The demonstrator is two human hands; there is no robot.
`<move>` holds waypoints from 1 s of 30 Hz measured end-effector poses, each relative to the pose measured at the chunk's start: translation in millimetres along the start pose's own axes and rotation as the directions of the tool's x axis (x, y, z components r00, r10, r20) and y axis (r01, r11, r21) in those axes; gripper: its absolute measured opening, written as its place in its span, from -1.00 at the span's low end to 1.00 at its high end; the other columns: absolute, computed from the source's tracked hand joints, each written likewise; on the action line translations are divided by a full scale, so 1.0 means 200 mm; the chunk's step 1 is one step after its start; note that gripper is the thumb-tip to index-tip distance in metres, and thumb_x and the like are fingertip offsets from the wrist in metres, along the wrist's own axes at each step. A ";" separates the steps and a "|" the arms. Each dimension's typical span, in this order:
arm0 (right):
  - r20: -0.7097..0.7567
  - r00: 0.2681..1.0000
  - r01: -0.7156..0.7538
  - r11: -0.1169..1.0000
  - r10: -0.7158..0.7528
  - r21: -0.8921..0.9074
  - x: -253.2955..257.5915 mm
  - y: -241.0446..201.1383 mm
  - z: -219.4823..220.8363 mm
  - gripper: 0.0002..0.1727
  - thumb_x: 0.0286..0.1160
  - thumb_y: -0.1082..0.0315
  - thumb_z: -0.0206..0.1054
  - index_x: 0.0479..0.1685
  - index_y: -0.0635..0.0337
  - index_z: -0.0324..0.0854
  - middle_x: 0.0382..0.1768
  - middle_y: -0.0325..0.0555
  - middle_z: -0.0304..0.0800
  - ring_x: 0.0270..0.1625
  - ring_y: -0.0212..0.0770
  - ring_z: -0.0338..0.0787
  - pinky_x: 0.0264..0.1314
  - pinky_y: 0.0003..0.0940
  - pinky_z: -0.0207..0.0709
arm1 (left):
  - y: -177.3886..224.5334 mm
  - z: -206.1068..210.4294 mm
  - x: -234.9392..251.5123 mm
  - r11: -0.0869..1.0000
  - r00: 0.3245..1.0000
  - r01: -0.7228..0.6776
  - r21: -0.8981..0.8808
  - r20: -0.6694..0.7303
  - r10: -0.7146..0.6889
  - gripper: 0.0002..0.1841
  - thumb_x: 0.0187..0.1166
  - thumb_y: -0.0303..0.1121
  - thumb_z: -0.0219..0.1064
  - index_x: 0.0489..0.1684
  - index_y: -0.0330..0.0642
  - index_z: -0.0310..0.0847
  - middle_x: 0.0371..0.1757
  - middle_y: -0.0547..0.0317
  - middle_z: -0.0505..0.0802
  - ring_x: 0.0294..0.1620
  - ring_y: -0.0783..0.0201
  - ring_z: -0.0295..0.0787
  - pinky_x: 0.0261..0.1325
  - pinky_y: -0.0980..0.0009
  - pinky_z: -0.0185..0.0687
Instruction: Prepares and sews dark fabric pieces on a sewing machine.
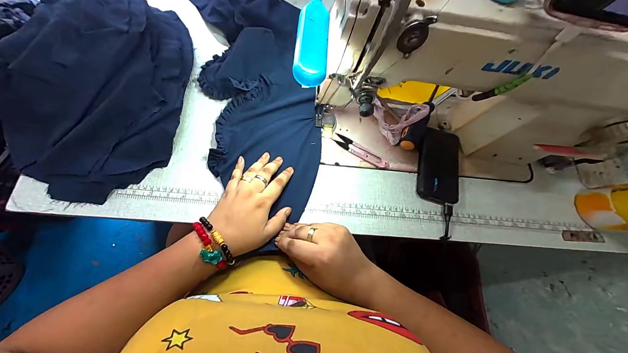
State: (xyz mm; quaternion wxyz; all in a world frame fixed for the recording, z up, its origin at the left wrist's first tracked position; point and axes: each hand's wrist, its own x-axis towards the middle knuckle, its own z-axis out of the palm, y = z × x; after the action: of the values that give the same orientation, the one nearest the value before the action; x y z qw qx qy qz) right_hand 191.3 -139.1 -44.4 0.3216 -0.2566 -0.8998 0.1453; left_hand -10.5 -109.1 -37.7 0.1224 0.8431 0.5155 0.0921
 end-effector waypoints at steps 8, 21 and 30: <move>0.002 1.000 -0.015 1.000 0.015 -0.015 0.02 0.04 -0.01 -0.75 0.64 0.41 0.20 -0.18 0.14 0.85 -0.14 -0.08 0.97 -0.03 -0.18 0.95 -0.05 -0.33 0.77 | -0.01 0.00 0.05 1.000 1.000 0.022 0.007 -0.017 -0.022 -0.29 0.63 0.07 0.01 0.73 -0.14 0.38 0.76 -0.14 0.42 0.86 -0.11 0.12 0.80 -0.33 -0.19; -0.014 0.999 -0.047 0.996 0.046 -0.077 0.02 0.16 -0.03 -0.75 0.64 0.41 0.22 -0.17 0.18 0.86 -0.07 -0.05 0.97 0.12 -0.15 0.94 0.25 -0.26 0.76 | 0.00 0.00 0.19 0.995 0.996 0.092 0.030 -0.012 -0.092 -0.27 0.67 0.09 0.00 0.76 -0.19 0.32 0.79 -0.16 0.37 0.87 -0.16 0.08 0.79 -0.37 -0.25; -0.059 0.994 -0.097 0.985 0.090 -0.143 0.07 0.25 -0.03 -0.78 0.50 0.46 0.28 -0.21 0.18 0.90 -0.02 -0.03 0.96 0.23 -0.11 0.90 0.36 -0.22 0.70 | -0.04 0.01 0.32 0.990 0.991 0.131 0.043 -0.044 -0.130 -0.26 0.72 0.11 0.00 0.78 -0.22 0.27 0.81 -0.20 0.32 0.88 -0.20 0.02 0.79 -0.38 -0.29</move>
State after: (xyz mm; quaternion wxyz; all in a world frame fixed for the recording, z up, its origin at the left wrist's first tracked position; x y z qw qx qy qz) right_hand 205.1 -89.0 -54.4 0.3182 -0.3251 -0.8862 0.0876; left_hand 12.3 -49.2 -39.2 0.0983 0.8081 0.5739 0.0895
